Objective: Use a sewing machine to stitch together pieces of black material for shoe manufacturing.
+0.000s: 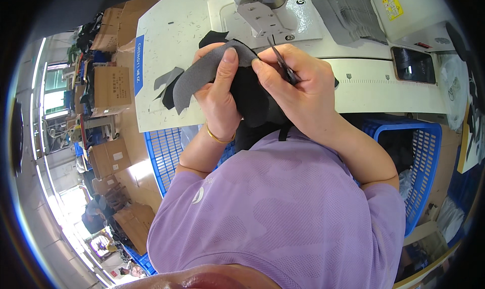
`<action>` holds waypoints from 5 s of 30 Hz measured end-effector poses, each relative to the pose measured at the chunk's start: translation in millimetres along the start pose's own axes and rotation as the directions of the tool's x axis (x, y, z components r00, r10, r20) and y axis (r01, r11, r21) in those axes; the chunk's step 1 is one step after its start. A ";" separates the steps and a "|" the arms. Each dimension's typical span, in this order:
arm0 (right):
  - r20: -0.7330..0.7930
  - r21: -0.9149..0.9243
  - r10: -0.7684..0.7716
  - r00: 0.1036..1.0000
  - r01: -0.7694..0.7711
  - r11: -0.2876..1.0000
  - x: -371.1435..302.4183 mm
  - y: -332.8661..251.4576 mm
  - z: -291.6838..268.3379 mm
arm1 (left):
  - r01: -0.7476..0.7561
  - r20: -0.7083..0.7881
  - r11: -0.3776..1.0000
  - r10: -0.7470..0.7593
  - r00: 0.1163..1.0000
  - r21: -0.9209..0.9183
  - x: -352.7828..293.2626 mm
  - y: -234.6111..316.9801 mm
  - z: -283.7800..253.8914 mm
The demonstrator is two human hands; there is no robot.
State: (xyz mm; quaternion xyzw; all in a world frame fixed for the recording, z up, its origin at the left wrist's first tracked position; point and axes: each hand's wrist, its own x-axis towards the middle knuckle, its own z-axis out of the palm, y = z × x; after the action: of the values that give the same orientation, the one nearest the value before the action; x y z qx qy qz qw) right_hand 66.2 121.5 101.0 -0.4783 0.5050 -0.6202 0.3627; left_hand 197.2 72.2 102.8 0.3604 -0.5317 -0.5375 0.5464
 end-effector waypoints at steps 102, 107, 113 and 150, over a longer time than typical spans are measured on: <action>0.217 0.304 0.105 0.971 -0.169 0.938 41.5 12.7 -9.3 | 0.253 0.327 0.936 -0.325 0.887 0.244 154.0 25.5 -20.4; 0.305 0.146 0.158 0.939 -0.209 0.967 41.3 -2.8 -18.1 | 0.223 0.243 0.964 -0.253 0.937 0.143 137.7 32.5 -37.2; 0.218 -0.679 -0.391 0.894 0.427 0.597 21.1 15.2 -8.4 | -0.090 0.114 0.988 0.076 0.991 0.126 56.8 6.0 -64.0; -0.049 -0.504 -0.292 0.955 0.229 0.833 -9.9 77.5 -54.6 | -0.699 0.692 0.490 0.237 0.682 0.521 -17.7 -61.7 -44.4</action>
State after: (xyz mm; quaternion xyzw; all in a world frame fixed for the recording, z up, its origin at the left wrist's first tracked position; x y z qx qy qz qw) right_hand 14.0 128.4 21.6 -0.5799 0.5979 -0.5426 0.1088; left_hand 230.1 71.4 32.1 0.2205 -0.9129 -0.1617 0.3029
